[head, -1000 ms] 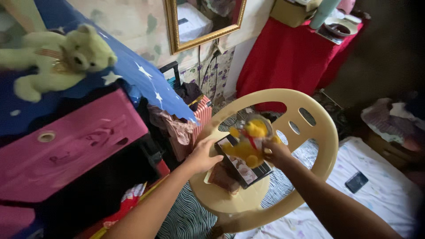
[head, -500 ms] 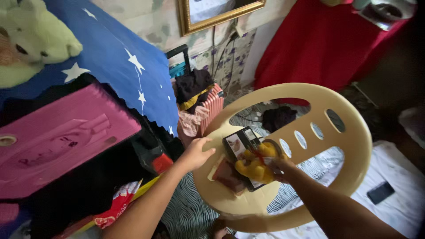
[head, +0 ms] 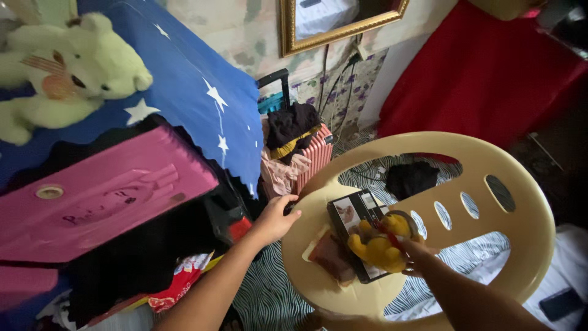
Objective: The person clears a cluttered dresser by moving stuffed toys, boxes, and miscellaneous items onto a nearby chair. After clearing the surface, the person uses a brush to sweep dust and debris from the dresser top and the blue star-patterned cloth covering it.
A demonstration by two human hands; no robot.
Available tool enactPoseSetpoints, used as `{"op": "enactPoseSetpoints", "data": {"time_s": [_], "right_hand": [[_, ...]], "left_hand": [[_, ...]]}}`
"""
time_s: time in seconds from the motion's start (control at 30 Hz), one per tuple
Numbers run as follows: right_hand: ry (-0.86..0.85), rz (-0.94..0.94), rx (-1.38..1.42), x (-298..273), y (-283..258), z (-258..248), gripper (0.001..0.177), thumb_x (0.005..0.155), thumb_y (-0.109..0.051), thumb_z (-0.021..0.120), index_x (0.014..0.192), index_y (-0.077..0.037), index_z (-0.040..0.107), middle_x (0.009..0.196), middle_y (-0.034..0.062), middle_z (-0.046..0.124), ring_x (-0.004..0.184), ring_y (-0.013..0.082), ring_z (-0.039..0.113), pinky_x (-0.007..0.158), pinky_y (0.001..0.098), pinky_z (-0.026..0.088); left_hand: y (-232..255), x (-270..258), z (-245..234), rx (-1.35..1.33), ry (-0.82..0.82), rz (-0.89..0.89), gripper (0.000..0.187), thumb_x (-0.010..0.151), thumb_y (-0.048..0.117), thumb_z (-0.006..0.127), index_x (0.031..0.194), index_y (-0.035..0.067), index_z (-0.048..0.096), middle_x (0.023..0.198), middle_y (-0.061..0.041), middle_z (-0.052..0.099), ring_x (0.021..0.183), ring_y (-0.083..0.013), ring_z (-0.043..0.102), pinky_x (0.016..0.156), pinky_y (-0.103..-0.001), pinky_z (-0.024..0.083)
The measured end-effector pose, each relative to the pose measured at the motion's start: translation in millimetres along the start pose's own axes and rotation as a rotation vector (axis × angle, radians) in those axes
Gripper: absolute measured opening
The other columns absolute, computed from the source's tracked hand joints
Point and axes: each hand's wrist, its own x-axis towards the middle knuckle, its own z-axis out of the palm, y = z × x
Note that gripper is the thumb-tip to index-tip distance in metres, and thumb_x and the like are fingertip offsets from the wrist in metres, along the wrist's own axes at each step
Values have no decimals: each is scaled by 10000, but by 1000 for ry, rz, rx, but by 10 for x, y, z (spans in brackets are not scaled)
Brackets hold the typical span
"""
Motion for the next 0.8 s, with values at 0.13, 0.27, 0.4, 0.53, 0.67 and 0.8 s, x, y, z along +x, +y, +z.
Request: {"op": "enactPoseSetpoints", "data": {"time_s": [0.13, 0.27, 0.4, 0.53, 0.67, 0.8], "right_hand": [[184, -114, 147, -75, -13, 92, 753, 815, -445, 787, 1437, -125, 507, 1354, 169, 637, 1152, 390, 675, 993, 584, 540], [226, -208, 204, -137, -5, 309, 756, 838, -403, 804, 1420, -14, 517, 1282, 262, 676, 1091, 438, 721, 886, 597, 607], [141, -165, 138, -147, -110, 475, 764, 836, -443, 794, 1451, -95, 503, 1327, 227, 634, 1153, 435, 658, 949, 669, 516], [111, -76, 97, -146, -87, 350, 776, 834, -484, 785, 1482, -175, 489, 1372, 191, 592, 1216, 432, 594, 1012, 741, 425], [62, 47, 27, -130, -7, 201, 791, 832, -524, 775, 1513, -256, 475, 1417, 156, 551, 1279, 428, 531, 1074, 813, 335], [-6, 3, 1, -21, -12, 408, 770, 819, -491, 766, 1492, -235, 494, 1396, 167, 622, 1253, 427, 600, 1055, 744, 397]], "left_hand": [[61, 28, -110, -1, 28, 40, 507, 892, 299, 726, 1343, 94, 618, 1337, -199, 629, 1284, -343, 584, 1091, -422, 446], [132, 2, -213, -14, 9, 20, 517, 899, 297, 716, 1361, 94, 602, 1361, -191, 611, 1301, -334, 567, 1091, -419, 437], [122, 13, -295, -61, 8, 67, 515, 908, 297, 702, 1355, 62, 597, 1345, -179, 659, 1287, -312, 620, 1096, -408, 465], [8, 15, -282, -13, 48, 97, 496, 910, 289, 710, 1335, 57, 605, 1364, -183, 627, 1300, -335, 577, 1094, -425, 439], [-89, -88, -172, -20, 54, 85, 506, 890, 295, 729, 1333, 78, 618, 1347, -196, 625, 1287, -348, 578, 1089, -428, 442], [-123, -222, -102, -31, 31, 23, 504, 891, 305, 730, 1339, 105, 614, 1365, -202, 605, 1293, -356, 562, 1081, -436, 440]]}}
